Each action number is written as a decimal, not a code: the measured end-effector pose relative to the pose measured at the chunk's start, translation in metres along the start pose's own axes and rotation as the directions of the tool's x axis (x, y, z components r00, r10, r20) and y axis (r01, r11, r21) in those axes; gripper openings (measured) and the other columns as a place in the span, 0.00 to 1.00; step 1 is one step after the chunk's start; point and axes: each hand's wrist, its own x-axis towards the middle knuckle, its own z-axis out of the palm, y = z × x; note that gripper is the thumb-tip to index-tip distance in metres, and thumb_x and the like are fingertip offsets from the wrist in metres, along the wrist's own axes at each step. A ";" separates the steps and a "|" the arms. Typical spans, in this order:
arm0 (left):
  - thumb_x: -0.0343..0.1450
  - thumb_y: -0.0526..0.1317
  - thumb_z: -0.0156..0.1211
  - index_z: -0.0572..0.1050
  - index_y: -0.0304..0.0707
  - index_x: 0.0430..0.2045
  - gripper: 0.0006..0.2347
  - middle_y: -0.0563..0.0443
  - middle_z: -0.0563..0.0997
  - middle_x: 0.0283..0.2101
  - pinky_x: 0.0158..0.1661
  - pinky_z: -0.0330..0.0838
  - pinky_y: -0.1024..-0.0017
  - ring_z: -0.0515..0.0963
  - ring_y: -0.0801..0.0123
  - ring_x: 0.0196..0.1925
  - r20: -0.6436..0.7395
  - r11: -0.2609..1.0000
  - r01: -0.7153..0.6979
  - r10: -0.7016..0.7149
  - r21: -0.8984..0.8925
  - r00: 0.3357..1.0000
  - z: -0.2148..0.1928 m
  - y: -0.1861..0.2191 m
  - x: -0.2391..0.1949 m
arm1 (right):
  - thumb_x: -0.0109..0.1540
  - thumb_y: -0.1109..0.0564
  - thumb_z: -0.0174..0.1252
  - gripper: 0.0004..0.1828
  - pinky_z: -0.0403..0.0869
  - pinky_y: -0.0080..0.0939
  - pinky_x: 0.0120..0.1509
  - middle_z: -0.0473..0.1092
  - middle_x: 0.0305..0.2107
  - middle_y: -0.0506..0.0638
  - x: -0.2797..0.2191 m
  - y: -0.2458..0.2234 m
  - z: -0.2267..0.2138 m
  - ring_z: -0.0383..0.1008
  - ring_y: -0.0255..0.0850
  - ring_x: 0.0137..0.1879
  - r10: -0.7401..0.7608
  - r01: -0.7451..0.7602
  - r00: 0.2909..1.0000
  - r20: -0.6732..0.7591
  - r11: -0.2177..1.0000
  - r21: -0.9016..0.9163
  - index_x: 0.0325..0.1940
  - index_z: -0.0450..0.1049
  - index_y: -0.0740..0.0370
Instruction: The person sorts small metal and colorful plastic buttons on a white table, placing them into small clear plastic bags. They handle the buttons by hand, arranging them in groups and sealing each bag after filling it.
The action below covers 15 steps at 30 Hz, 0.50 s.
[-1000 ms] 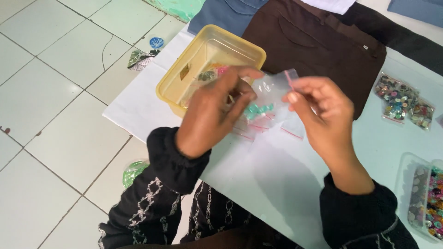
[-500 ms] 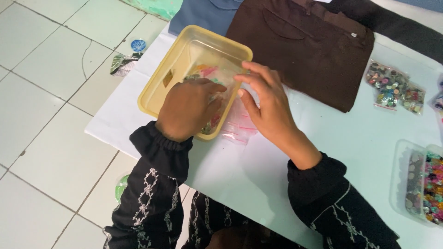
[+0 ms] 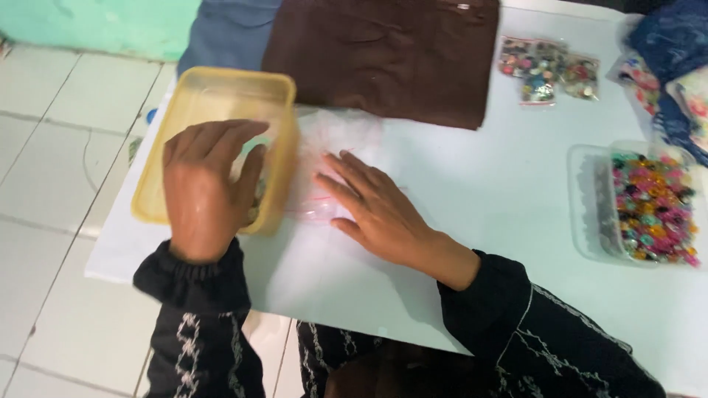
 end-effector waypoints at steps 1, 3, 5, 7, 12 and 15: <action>0.75 0.32 0.67 0.81 0.42 0.50 0.10 0.50 0.82 0.45 0.55 0.69 0.54 0.81 0.52 0.52 0.005 0.999 -0.042 0.042 -0.021 0.999 0.002 0.011 0.008 | 0.65 0.55 0.63 0.43 0.61 0.63 0.74 0.50 0.75 0.62 -0.011 0.008 -0.004 0.52 0.65 0.78 0.037 -0.037 0.999 -0.026 0.999 -0.012 0.81 0.52 0.51; 0.76 0.31 0.68 0.83 0.42 0.49 0.09 0.50 0.83 0.48 0.56 0.69 0.55 0.80 0.52 0.54 -0.093 0.993 -0.098 0.092 -0.061 0.991 0.004 0.035 0.013 | 0.65 0.53 0.63 0.40 0.62 0.63 0.73 0.50 0.74 0.62 -0.037 0.019 -0.009 0.54 0.63 0.77 -0.006 0.006 1.000 0.004 0.998 -0.069 0.79 0.54 0.52; 0.76 0.33 0.67 0.83 0.43 0.48 0.08 0.50 0.83 0.47 0.56 0.69 0.57 0.80 0.52 0.53 -0.099 0.970 -0.157 0.140 -0.188 0.985 0.018 0.064 0.027 | 0.66 0.53 0.61 0.37 0.61 0.63 0.73 0.50 0.74 0.61 -0.061 0.029 -0.025 0.54 0.63 0.77 0.048 -0.048 0.999 -0.001 0.995 -0.086 0.77 0.56 0.53; 0.75 0.36 0.66 0.84 0.45 0.46 0.07 0.51 0.84 0.47 0.56 0.69 0.58 0.81 0.51 0.52 -0.091 0.930 -0.194 0.174 -0.313 0.981 0.030 0.097 0.041 | 0.66 0.52 0.60 0.35 0.60 0.64 0.74 0.51 0.73 0.60 -0.088 0.035 -0.048 0.54 0.63 0.77 0.102 -0.101 0.995 0.005 0.991 -0.088 0.76 0.58 0.53; 0.76 0.36 0.60 0.75 0.35 0.53 0.12 0.44 0.80 0.51 0.54 0.71 0.58 0.78 0.50 0.52 0.030 0.723 -0.359 0.464 -0.591 0.885 0.080 0.186 0.074 | 0.64 0.51 0.61 0.26 0.64 0.56 0.70 0.64 0.68 0.53 -0.154 0.076 -0.119 0.63 0.52 0.72 0.306 -0.323 0.941 -0.143 0.938 -0.122 0.67 0.70 0.52; 0.76 0.38 0.59 0.69 0.37 0.60 0.17 0.44 0.77 0.54 0.56 0.69 0.58 0.74 0.50 0.54 0.116 0.627 -0.314 0.548 -0.713 0.829 0.133 0.231 0.078 | 0.66 0.59 0.59 0.22 0.67 0.57 0.67 0.70 0.63 0.57 -0.204 0.103 -0.164 0.68 0.56 0.66 0.456 -0.503 0.837 -0.303 0.859 -0.094 0.66 0.72 0.56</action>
